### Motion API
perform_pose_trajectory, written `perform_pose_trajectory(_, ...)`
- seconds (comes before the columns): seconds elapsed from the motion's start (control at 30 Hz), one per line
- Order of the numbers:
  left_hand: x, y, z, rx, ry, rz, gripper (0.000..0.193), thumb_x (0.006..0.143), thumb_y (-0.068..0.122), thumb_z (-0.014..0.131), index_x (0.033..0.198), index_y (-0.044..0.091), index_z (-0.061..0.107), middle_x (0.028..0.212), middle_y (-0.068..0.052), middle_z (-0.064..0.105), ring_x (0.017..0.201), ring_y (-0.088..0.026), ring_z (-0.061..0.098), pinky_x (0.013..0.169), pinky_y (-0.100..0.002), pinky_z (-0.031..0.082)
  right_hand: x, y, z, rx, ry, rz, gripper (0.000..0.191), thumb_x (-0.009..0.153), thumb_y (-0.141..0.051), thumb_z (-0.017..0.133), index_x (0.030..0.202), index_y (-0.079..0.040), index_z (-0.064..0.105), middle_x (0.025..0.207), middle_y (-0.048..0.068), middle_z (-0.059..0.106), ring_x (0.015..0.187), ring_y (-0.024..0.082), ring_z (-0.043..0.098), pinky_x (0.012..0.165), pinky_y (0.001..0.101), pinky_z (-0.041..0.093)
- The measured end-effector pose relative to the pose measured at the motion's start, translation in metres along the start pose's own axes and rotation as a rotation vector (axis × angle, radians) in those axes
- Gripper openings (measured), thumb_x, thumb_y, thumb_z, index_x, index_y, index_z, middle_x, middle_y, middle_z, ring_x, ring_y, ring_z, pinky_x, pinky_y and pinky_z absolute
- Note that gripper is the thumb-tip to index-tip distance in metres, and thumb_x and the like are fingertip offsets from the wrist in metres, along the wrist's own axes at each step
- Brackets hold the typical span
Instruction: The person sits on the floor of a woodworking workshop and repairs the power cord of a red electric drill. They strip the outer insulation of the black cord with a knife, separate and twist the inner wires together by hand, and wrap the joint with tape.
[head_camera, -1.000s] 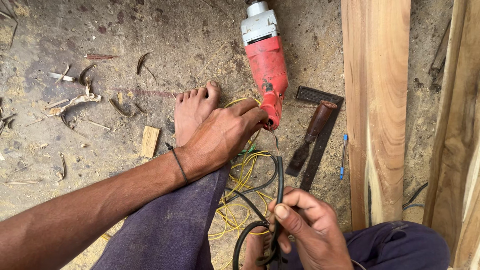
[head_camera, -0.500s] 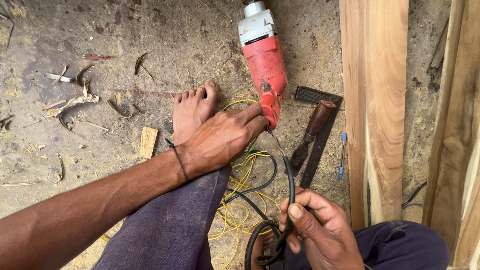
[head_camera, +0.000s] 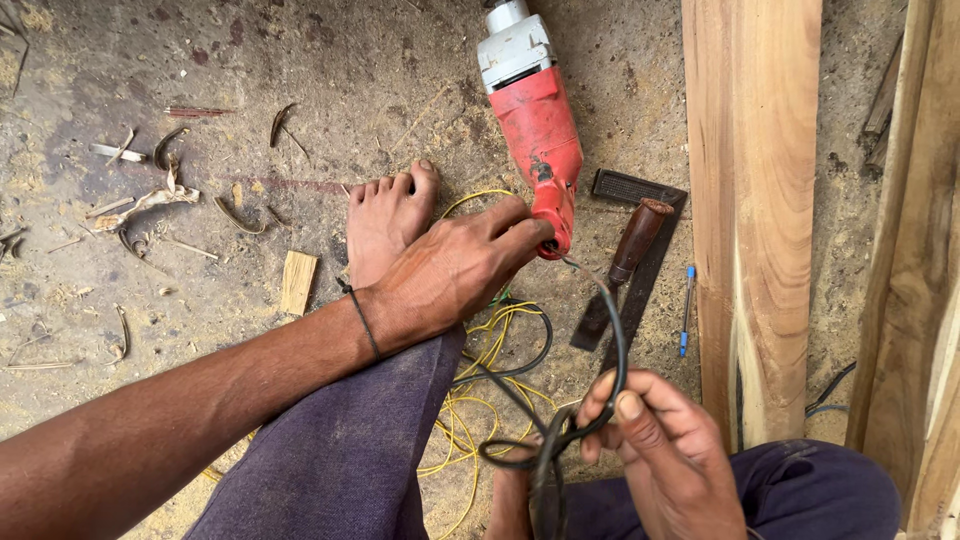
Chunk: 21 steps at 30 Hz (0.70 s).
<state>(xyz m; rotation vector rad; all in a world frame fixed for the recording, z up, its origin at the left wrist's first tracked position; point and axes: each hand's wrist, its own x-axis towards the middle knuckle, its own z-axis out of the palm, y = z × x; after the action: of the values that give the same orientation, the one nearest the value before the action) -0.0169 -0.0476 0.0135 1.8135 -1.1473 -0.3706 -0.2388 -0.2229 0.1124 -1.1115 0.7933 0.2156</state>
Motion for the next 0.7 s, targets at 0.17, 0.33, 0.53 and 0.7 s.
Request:
perform_pose_trajectory(0.17,0.008,0.001,0.004,-0.022,0.012,-0.046,0.017,0.097,0.012,0.063,0.113,0.008,0.059,0.104,-0.014,0.057,0.089,-0.036,0.069,0.073,-0.046,0.054,0.001,-0.002,-0.002,-0.024,0.037,0.011,0.03,0.104,-0.018,0.056,0.115,0.009,0.064,0.103,0.018,0.068,0.089,0.023,0.064,0.074,0.0394,0.056)
perform_pose_trajectory(0.33,0.008,0.001,0.002,-0.041,-0.002,0.025,0.015,0.097,0.01,0.061,0.111,0.006,0.06,0.108,-0.013,0.059,0.092,-0.033,0.068,0.077,-0.045,0.055,0.003,0.005,0.002,0.002,-0.033,-0.024,0.029,0.103,-0.017,0.056,0.115,0.009,0.063,0.103,0.018,0.067,0.095,0.023,0.065,0.075,0.0395,0.057)
perform_pose_trajectory(0.53,0.011,0.006,-0.001,0.191,-0.055,0.141,0.023,0.091,0.01,0.059,0.111,-0.001,0.061,0.102,-0.014,0.059,0.09,-0.031,0.069,0.077,-0.044,0.056,0.002,0.005,0.01,-0.064,-0.036,-0.043,0.027,0.103,-0.015,0.057,0.111,0.009,0.066,0.1,0.017,0.068,0.087,0.022,0.067,0.073,0.0372,0.057)
perform_pose_trajectory(0.7,0.014,0.018,-0.005,0.268,-0.168,0.069,0.024,0.088,0.007,0.058,0.109,-0.004,0.06,0.099,-0.017,0.061,0.078,-0.032,0.07,0.065,-0.045,0.056,0.001,0.003,0.021,-0.38,-0.141,-0.118,0.023,0.102,-0.014,0.06,0.106,0.006,0.072,0.093,0.01,0.069,0.078,0.016,0.072,0.069,0.0297,0.06)
